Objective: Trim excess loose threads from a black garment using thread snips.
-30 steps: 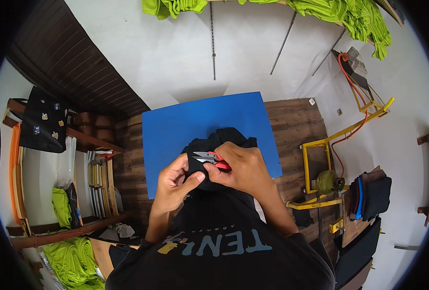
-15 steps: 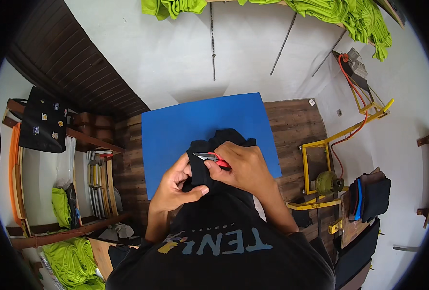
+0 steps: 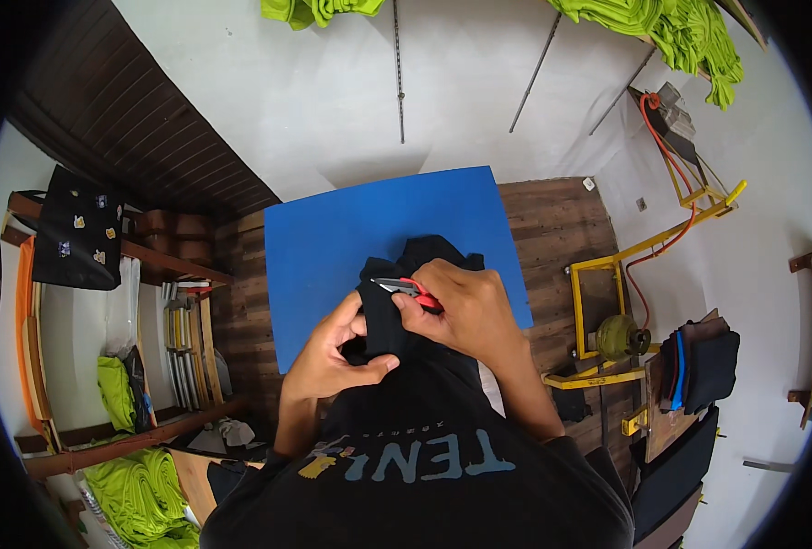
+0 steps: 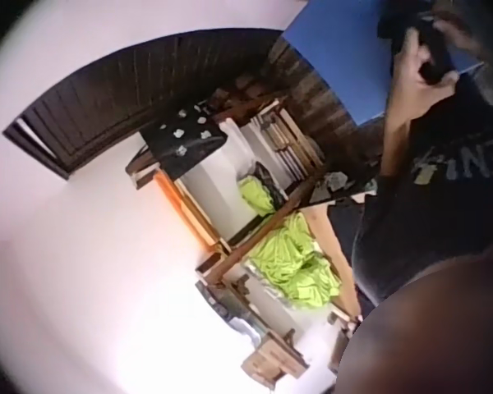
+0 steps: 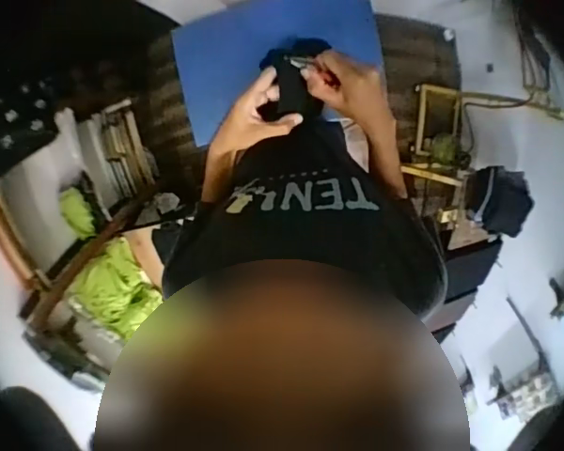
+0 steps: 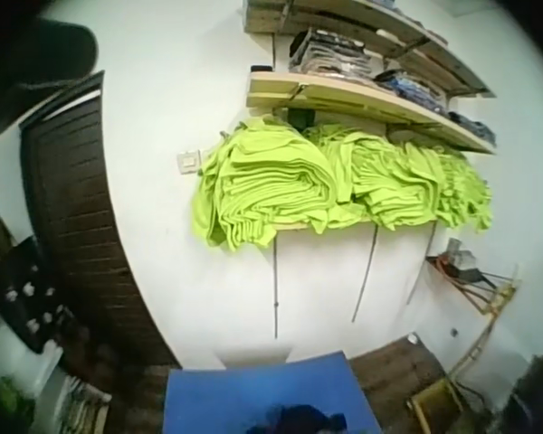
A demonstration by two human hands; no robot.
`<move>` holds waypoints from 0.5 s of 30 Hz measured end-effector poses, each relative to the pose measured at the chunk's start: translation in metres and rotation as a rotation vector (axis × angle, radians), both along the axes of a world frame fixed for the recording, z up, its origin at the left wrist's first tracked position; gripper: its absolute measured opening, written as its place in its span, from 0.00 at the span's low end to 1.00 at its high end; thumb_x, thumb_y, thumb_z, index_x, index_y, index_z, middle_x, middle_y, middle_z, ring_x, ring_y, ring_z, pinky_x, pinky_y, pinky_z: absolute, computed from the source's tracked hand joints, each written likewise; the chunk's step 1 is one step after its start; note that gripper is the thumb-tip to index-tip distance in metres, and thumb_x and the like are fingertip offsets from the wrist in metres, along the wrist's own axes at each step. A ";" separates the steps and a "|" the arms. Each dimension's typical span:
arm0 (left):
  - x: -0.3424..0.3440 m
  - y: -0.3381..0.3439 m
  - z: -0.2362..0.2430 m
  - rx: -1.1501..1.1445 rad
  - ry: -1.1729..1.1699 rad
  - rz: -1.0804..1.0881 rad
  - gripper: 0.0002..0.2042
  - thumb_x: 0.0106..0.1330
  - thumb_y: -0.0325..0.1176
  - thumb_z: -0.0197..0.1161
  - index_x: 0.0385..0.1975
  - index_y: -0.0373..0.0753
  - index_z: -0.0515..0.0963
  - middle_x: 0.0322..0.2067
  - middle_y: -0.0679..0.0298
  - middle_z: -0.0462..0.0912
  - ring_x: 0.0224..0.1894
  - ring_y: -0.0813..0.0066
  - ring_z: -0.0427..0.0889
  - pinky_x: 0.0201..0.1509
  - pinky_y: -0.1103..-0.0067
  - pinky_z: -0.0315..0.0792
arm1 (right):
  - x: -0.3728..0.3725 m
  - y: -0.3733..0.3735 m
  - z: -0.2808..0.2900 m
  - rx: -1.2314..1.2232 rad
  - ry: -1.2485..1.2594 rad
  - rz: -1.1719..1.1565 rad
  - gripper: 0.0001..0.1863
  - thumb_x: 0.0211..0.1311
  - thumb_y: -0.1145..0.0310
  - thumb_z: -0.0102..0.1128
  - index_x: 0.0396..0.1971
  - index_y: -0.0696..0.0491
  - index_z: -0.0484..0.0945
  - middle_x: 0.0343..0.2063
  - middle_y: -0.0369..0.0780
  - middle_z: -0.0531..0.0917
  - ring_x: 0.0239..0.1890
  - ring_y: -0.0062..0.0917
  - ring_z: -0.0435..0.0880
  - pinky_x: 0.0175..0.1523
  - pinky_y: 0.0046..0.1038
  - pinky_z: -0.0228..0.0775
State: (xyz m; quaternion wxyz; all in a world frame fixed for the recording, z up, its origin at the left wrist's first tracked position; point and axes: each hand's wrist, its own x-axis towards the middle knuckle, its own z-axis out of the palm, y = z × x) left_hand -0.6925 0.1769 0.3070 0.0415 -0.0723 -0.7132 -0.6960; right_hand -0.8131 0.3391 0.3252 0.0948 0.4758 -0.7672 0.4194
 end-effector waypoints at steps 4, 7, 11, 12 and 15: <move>0.000 -0.001 0.004 -0.060 0.019 0.010 0.27 0.51 0.22 0.69 0.51 0.33 0.65 0.18 0.67 0.70 0.24 0.84 0.65 0.27 0.83 0.60 | -0.002 0.004 -0.002 0.046 0.017 0.000 0.13 0.48 0.66 0.69 0.21 0.55 0.73 0.17 0.37 0.73 0.14 0.29 0.72 0.18 0.27 0.62; 0.002 -0.004 -0.004 -0.173 0.070 0.017 0.25 0.51 0.22 0.70 0.49 0.33 0.67 0.17 0.66 0.68 0.22 0.83 0.64 0.24 0.83 0.59 | 0.000 0.003 0.000 0.040 -0.030 0.005 0.13 0.49 0.65 0.69 0.22 0.55 0.73 0.16 0.37 0.72 0.13 0.30 0.71 0.17 0.28 0.61; 0.001 -0.003 -0.007 -0.020 0.025 0.081 0.17 0.56 0.26 0.68 0.45 0.32 0.72 0.24 0.69 0.69 0.27 0.83 0.67 0.28 0.84 0.62 | 0.000 0.006 -0.004 0.114 -0.087 -0.033 0.13 0.50 0.66 0.68 0.24 0.58 0.75 0.20 0.41 0.75 0.17 0.28 0.71 0.22 0.26 0.62; 0.000 0.000 -0.006 0.160 -0.020 0.125 0.15 0.59 0.27 0.67 0.44 0.32 0.73 0.29 0.69 0.70 0.30 0.83 0.69 0.30 0.84 0.63 | -0.001 0.005 -0.004 0.042 -0.140 -0.012 0.13 0.51 0.66 0.67 0.26 0.58 0.74 0.22 0.41 0.77 0.18 0.25 0.70 0.23 0.24 0.62; -0.002 0.004 -0.014 0.327 0.051 0.219 0.12 0.64 0.27 0.64 0.45 0.30 0.77 0.37 0.66 0.71 0.38 0.82 0.70 0.39 0.85 0.65 | -0.001 -0.007 -0.002 -0.094 -0.297 0.031 0.12 0.51 0.69 0.68 0.29 0.57 0.74 0.26 0.39 0.80 0.23 0.21 0.74 0.29 0.21 0.66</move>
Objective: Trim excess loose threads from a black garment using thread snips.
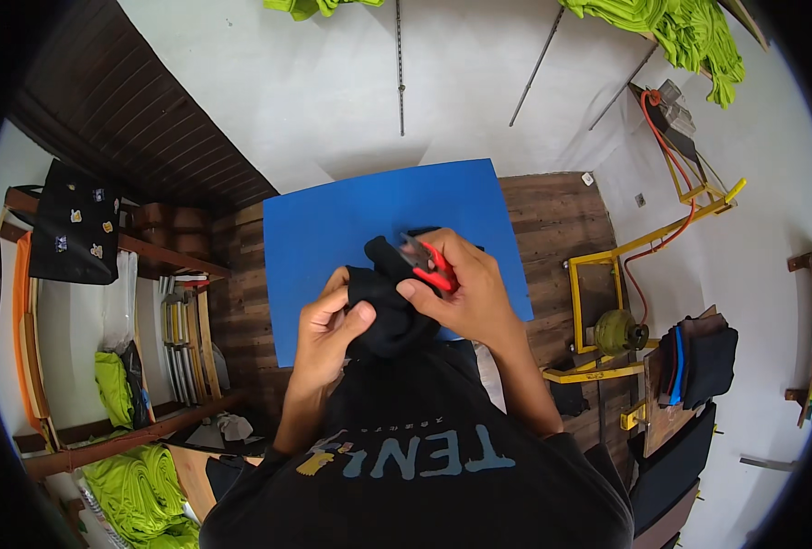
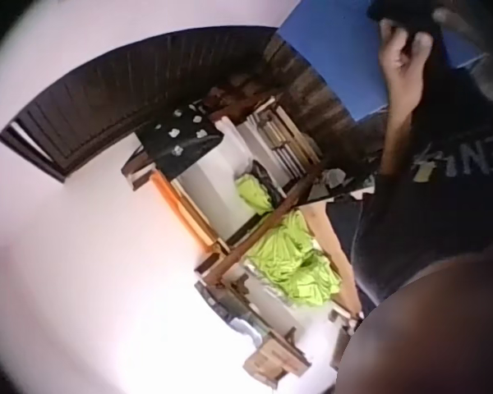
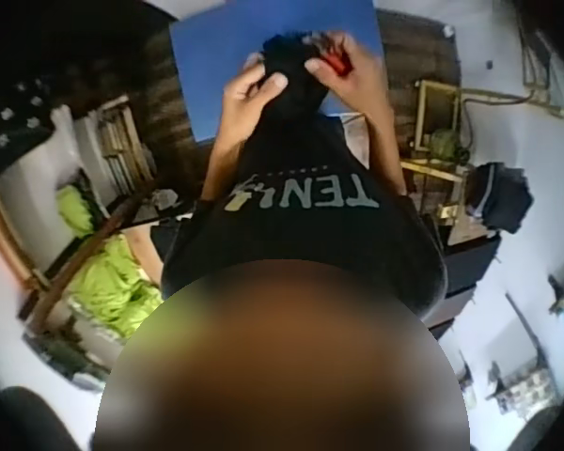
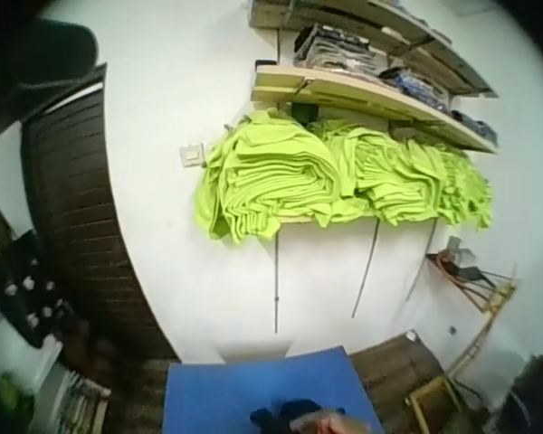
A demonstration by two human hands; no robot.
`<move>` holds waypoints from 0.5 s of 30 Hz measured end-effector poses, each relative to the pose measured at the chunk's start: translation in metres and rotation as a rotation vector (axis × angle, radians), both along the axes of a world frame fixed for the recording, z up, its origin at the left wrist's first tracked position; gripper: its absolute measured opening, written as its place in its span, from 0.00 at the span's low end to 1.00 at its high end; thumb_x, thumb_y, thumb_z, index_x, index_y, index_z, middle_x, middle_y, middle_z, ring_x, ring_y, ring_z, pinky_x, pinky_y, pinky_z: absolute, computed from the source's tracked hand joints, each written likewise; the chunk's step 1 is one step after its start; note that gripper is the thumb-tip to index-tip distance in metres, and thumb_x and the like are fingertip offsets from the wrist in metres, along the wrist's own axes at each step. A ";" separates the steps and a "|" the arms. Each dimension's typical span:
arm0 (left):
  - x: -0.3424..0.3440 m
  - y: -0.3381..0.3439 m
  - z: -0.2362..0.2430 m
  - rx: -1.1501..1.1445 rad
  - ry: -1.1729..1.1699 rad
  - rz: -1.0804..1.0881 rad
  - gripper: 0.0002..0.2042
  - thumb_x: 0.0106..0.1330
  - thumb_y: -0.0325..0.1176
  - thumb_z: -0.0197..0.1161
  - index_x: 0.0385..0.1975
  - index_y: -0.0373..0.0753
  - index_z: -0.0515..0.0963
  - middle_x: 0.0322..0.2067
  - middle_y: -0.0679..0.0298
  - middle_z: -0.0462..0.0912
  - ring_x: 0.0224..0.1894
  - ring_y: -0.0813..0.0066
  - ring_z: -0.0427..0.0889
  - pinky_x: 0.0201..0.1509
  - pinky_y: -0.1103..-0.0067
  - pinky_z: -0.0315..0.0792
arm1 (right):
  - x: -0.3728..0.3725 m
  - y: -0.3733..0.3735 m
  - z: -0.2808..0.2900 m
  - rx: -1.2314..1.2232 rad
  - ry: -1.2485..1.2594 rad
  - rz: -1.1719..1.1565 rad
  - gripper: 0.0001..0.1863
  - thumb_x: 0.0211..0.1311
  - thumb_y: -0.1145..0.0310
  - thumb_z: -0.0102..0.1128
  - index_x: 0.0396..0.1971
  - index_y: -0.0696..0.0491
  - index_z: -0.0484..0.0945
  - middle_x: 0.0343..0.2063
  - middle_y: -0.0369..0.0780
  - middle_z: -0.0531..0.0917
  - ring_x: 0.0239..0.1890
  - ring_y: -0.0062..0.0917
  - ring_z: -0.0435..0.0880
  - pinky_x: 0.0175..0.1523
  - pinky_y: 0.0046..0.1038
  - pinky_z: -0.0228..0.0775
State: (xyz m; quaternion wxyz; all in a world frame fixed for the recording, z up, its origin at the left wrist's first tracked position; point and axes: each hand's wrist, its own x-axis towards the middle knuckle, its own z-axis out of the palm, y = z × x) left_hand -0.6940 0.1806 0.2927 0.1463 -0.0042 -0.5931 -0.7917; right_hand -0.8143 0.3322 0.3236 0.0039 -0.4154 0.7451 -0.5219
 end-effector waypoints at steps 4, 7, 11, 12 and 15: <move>0.000 -0.001 -0.008 0.083 -0.010 0.051 0.09 0.65 0.26 0.62 0.43 0.29 0.79 0.37 0.65 0.74 0.39 0.82 0.71 0.42 0.85 0.66 | 0.000 -0.003 -0.021 -0.068 -0.278 0.078 0.11 0.53 0.76 0.66 0.31 0.55 0.70 0.30 0.36 0.82 0.28 0.14 0.73 0.35 0.17 0.66; 0.003 -0.002 -0.004 0.137 -0.060 0.053 0.09 0.65 0.25 0.62 0.43 0.29 0.79 0.36 0.66 0.76 0.40 0.83 0.72 0.45 0.84 0.67 | 0.000 -0.004 -0.024 -0.124 -0.362 0.087 0.12 0.54 0.81 0.63 0.28 0.53 0.67 0.30 0.35 0.80 0.26 0.12 0.68 0.32 0.16 0.61; 0.005 -0.004 0.003 0.191 -0.077 0.040 0.11 0.66 0.24 0.61 0.47 0.29 0.76 0.38 0.67 0.78 0.42 0.85 0.74 0.48 0.84 0.68 | 0.000 -0.003 -0.020 -0.151 -0.230 0.021 0.13 0.51 0.82 0.65 0.27 0.54 0.67 0.28 0.35 0.79 0.26 0.13 0.68 0.30 0.18 0.61; 0.005 -0.004 0.004 0.191 -0.077 0.041 0.11 0.66 0.24 0.61 0.47 0.29 0.76 0.38 0.67 0.78 0.42 0.85 0.74 0.48 0.84 0.68 | 0.000 -0.003 -0.018 -0.150 -0.230 0.022 0.13 0.51 0.82 0.65 0.27 0.54 0.67 0.28 0.35 0.79 0.26 0.13 0.68 0.30 0.18 0.61; 0.006 -0.004 0.008 0.142 -0.074 0.033 0.11 0.66 0.23 0.60 0.47 0.29 0.74 0.38 0.67 0.78 0.43 0.85 0.74 0.49 0.85 0.67 | -0.002 0.000 -0.012 -0.067 -0.026 0.026 0.12 0.50 0.75 0.67 0.28 0.56 0.69 0.26 0.37 0.76 0.24 0.17 0.68 0.28 0.20 0.61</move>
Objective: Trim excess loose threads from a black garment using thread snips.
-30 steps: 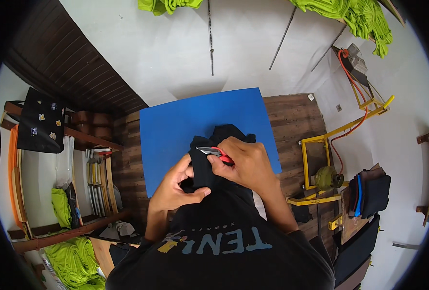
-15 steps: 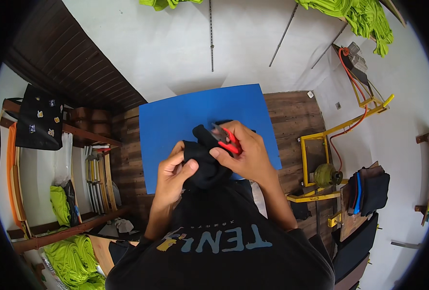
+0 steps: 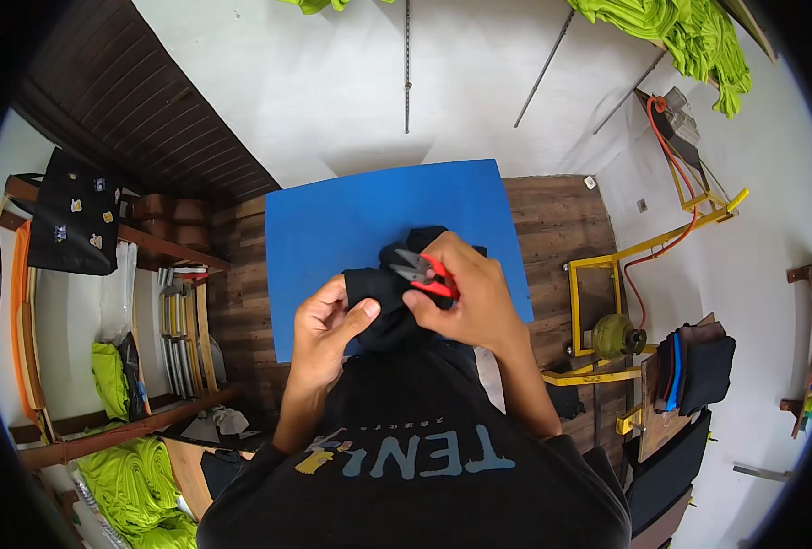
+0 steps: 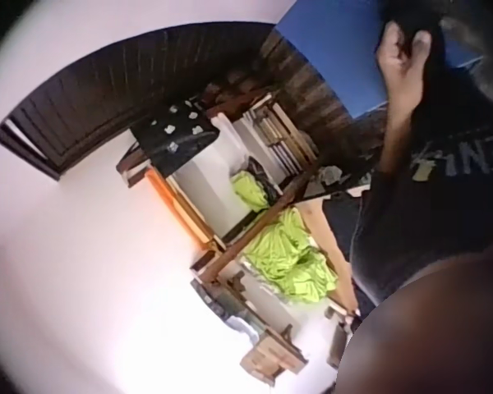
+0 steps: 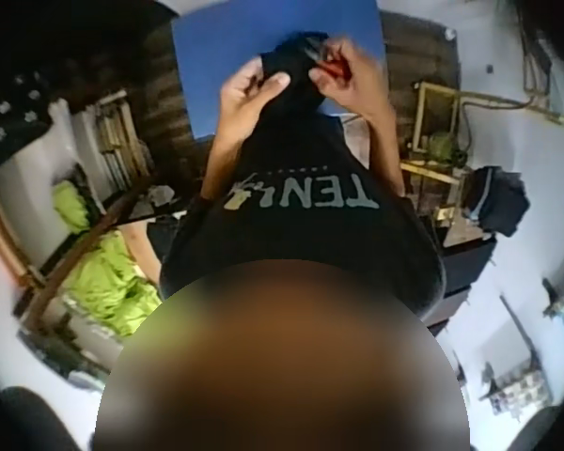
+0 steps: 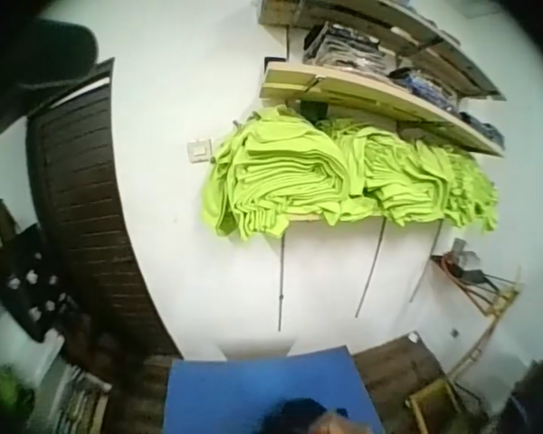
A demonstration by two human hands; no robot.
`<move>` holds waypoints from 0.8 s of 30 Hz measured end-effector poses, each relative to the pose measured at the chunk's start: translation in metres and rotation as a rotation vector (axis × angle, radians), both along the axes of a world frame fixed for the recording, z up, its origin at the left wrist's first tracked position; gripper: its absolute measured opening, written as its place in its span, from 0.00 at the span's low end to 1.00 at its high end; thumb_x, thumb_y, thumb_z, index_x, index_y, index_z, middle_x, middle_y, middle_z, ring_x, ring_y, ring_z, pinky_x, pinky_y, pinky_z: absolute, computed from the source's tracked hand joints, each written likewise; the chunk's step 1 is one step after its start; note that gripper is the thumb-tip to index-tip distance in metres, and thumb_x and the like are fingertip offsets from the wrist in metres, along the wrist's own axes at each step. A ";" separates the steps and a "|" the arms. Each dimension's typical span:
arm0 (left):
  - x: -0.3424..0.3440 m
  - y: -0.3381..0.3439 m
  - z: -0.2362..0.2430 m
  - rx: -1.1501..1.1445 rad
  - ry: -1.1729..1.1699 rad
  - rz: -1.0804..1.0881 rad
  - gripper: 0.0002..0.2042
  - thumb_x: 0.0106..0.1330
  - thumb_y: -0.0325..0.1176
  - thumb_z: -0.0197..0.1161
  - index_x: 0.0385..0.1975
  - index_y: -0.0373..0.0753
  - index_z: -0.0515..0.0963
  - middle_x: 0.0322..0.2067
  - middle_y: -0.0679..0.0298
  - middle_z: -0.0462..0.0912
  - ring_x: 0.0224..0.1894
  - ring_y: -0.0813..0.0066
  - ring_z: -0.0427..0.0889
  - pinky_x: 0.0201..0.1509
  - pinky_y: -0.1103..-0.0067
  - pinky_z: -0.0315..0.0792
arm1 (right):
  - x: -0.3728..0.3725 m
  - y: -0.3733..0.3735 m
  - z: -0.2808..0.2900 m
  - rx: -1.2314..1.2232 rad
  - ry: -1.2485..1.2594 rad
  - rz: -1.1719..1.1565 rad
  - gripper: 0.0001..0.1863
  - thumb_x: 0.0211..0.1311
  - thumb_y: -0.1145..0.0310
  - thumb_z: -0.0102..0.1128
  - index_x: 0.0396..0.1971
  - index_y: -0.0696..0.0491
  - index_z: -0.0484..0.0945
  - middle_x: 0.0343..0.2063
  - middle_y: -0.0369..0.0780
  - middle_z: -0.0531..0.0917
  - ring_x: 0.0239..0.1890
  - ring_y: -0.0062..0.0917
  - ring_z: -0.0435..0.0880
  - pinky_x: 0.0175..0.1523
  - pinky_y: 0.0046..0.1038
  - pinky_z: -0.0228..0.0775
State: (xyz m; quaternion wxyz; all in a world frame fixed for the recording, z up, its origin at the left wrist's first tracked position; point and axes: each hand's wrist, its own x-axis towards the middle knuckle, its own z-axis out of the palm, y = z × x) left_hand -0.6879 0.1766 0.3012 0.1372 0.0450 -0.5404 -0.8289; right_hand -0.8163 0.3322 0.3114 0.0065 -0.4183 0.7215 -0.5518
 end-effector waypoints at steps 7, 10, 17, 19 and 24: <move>-0.001 0.004 0.008 -0.196 -0.004 -0.035 0.07 0.66 0.23 0.58 0.42 0.31 0.73 0.35 0.68 0.75 0.39 0.85 0.71 0.44 0.85 0.66 | 0.009 -0.001 0.010 0.204 0.265 0.026 0.14 0.48 0.63 0.68 0.26 0.55 0.74 0.21 0.38 0.71 0.17 0.31 0.72 0.21 0.29 0.64; 0.002 0.003 -0.002 -0.307 -0.013 -0.026 0.06 0.64 0.23 0.60 0.36 0.32 0.70 0.30 0.69 0.71 0.34 0.84 0.66 0.39 0.84 0.64 | 0.010 0.001 0.013 0.224 0.343 -0.014 0.14 0.48 0.63 0.69 0.25 0.55 0.74 0.20 0.37 0.71 0.16 0.31 0.72 0.20 0.29 0.64; 0.002 0.000 0.001 -0.503 -0.048 -0.021 0.10 0.60 0.22 0.62 0.32 0.31 0.65 0.26 0.60 0.65 0.28 0.74 0.63 0.34 0.78 0.64 | 0.009 0.000 0.013 0.223 0.322 -0.006 0.12 0.47 0.66 0.69 0.24 0.57 0.75 0.18 0.39 0.71 0.17 0.31 0.71 0.21 0.28 0.63; 0.001 -0.001 0.002 -0.562 -0.024 -0.012 0.08 0.61 0.22 0.61 0.35 0.31 0.68 0.27 0.65 0.66 0.30 0.79 0.64 0.34 0.81 0.63 | 0.007 0.000 0.011 0.203 0.322 -0.016 0.12 0.48 0.66 0.69 0.24 0.56 0.75 0.18 0.39 0.71 0.17 0.31 0.71 0.21 0.28 0.63; 0.002 0.001 0.009 -0.727 -0.012 0.046 0.08 0.61 0.21 0.62 0.35 0.31 0.69 0.27 0.67 0.67 0.30 0.82 0.63 0.34 0.84 0.62 | 0.006 0.001 0.008 0.275 0.283 0.021 0.12 0.48 0.66 0.68 0.24 0.57 0.74 0.18 0.40 0.71 0.16 0.32 0.70 0.22 0.29 0.62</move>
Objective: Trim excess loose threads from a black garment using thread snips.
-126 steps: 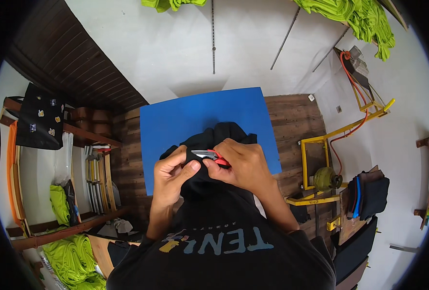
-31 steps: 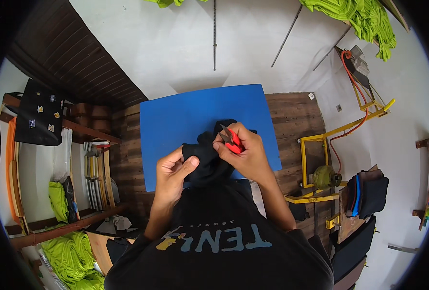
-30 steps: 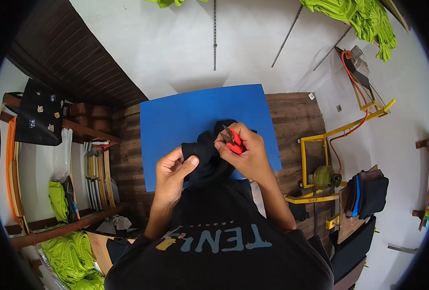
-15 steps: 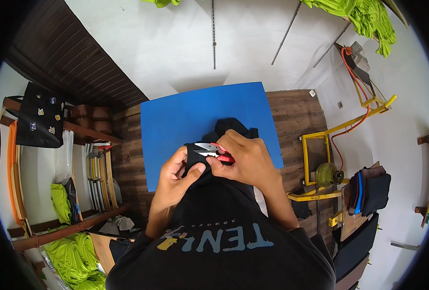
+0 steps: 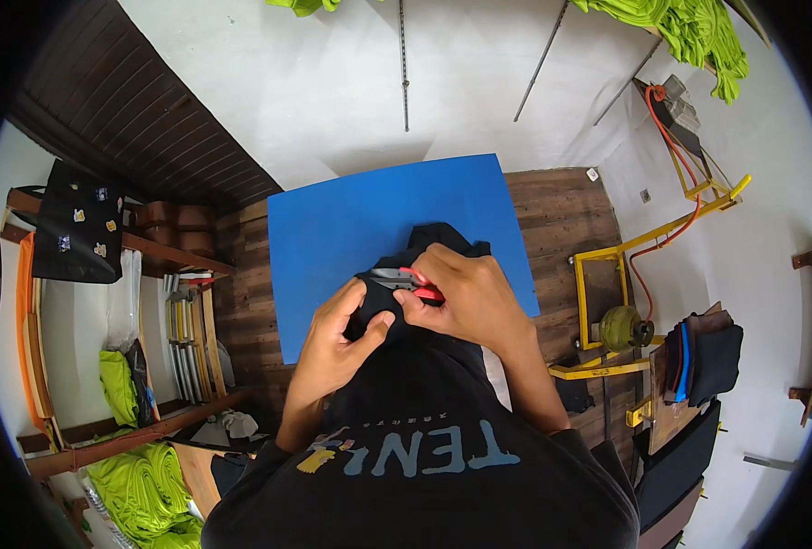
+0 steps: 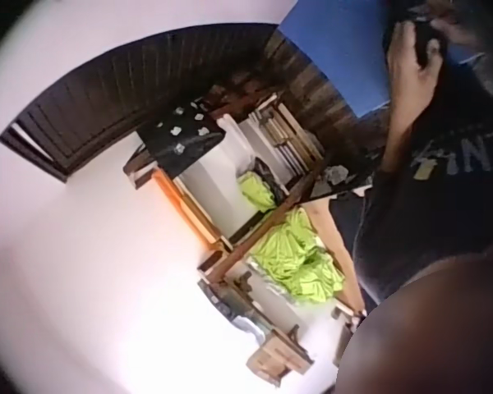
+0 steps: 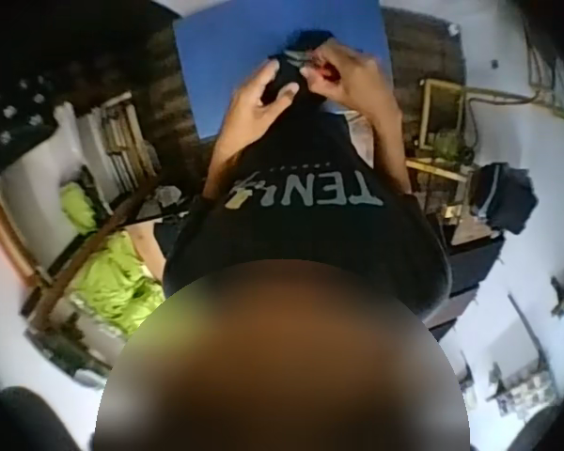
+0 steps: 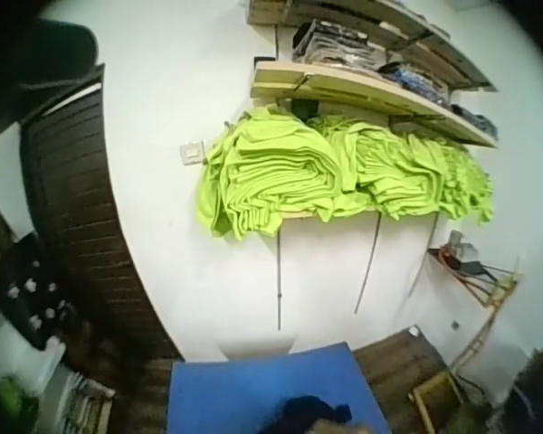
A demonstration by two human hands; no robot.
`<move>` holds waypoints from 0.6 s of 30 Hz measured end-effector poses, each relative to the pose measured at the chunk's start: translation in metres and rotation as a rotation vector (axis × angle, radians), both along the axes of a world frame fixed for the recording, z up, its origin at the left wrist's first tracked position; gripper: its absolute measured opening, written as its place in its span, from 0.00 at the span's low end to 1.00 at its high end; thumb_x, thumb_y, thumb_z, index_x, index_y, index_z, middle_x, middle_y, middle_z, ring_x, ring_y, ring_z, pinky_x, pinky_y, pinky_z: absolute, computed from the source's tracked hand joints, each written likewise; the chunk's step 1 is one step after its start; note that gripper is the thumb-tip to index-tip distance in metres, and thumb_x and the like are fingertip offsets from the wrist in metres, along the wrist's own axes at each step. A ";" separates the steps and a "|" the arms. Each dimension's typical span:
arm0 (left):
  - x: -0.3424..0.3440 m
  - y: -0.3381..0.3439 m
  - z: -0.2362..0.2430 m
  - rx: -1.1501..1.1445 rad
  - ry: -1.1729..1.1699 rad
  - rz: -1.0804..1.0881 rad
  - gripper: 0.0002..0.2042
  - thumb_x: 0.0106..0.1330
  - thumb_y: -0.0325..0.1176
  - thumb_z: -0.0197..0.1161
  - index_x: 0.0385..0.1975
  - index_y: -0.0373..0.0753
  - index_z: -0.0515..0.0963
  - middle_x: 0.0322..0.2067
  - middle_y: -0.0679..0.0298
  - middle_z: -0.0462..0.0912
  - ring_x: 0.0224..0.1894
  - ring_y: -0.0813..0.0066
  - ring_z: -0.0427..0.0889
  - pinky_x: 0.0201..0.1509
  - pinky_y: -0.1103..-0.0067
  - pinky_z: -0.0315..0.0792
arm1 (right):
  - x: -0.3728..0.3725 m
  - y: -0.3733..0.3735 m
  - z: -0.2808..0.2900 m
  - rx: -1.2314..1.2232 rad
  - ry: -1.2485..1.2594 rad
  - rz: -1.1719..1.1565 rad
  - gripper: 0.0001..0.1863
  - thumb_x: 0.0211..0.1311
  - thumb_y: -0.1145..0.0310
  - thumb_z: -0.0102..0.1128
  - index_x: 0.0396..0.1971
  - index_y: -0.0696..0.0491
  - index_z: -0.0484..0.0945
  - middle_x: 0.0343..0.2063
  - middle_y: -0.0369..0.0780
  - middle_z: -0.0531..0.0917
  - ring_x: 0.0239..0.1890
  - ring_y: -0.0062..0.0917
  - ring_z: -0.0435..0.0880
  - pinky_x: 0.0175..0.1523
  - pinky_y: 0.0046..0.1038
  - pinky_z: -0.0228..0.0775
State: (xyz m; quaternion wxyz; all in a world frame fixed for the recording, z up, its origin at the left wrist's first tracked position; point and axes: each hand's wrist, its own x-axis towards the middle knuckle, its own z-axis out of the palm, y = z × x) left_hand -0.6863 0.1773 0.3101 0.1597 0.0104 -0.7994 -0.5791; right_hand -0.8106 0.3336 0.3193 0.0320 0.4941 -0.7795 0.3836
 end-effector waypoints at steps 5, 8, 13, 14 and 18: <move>0.002 -0.003 -0.015 0.093 -0.051 -0.097 0.09 0.60 0.22 0.61 0.34 0.32 0.66 0.26 0.62 0.68 0.28 0.75 0.66 0.33 0.77 0.64 | -0.001 -0.003 -0.003 -0.020 0.020 0.005 0.14 0.48 0.65 0.68 0.22 0.56 0.72 0.18 0.38 0.71 0.15 0.32 0.71 0.20 0.30 0.63; 0.002 -0.001 -0.016 0.499 -0.119 -0.185 0.10 0.60 0.20 0.61 0.39 0.33 0.68 0.29 0.69 0.71 0.32 0.84 0.67 0.35 0.81 0.64 | -0.002 -0.003 -0.004 -0.034 0.021 -0.009 0.13 0.48 0.66 0.68 0.22 0.56 0.72 0.18 0.38 0.71 0.16 0.32 0.71 0.20 0.30 0.63; 0.001 0.004 -0.001 0.679 -0.136 -0.211 0.19 0.59 0.19 0.61 0.49 0.32 0.66 0.35 0.70 0.73 0.37 0.87 0.69 0.41 0.85 0.65 | 0.000 -0.004 -0.001 -0.047 0.040 -0.032 0.13 0.48 0.66 0.68 0.22 0.56 0.72 0.19 0.38 0.72 0.16 0.32 0.72 0.20 0.30 0.63; 0.002 0.004 -0.003 0.685 -0.126 -0.234 0.22 0.58 0.18 0.62 0.53 0.31 0.65 0.37 0.68 0.73 0.39 0.87 0.71 0.43 0.85 0.65 | 0.000 -0.003 -0.003 -0.049 0.053 -0.033 0.12 0.47 0.66 0.68 0.22 0.56 0.72 0.19 0.38 0.72 0.16 0.32 0.72 0.19 0.30 0.63; 0.002 0.002 -0.012 0.626 -0.099 -0.266 0.23 0.58 0.18 0.62 0.54 0.31 0.64 0.38 0.68 0.74 0.40 0.86 0.71 0.44 0.86 0.64 | 0.001 -0.002 0.000 -0.087 0.037 -0.051 0.12 0.47 0.67 0.68 0.22 0.56 0.73 0.18 0.38 0.72 0.15 0.31 0.72 0.19 0.29 0.63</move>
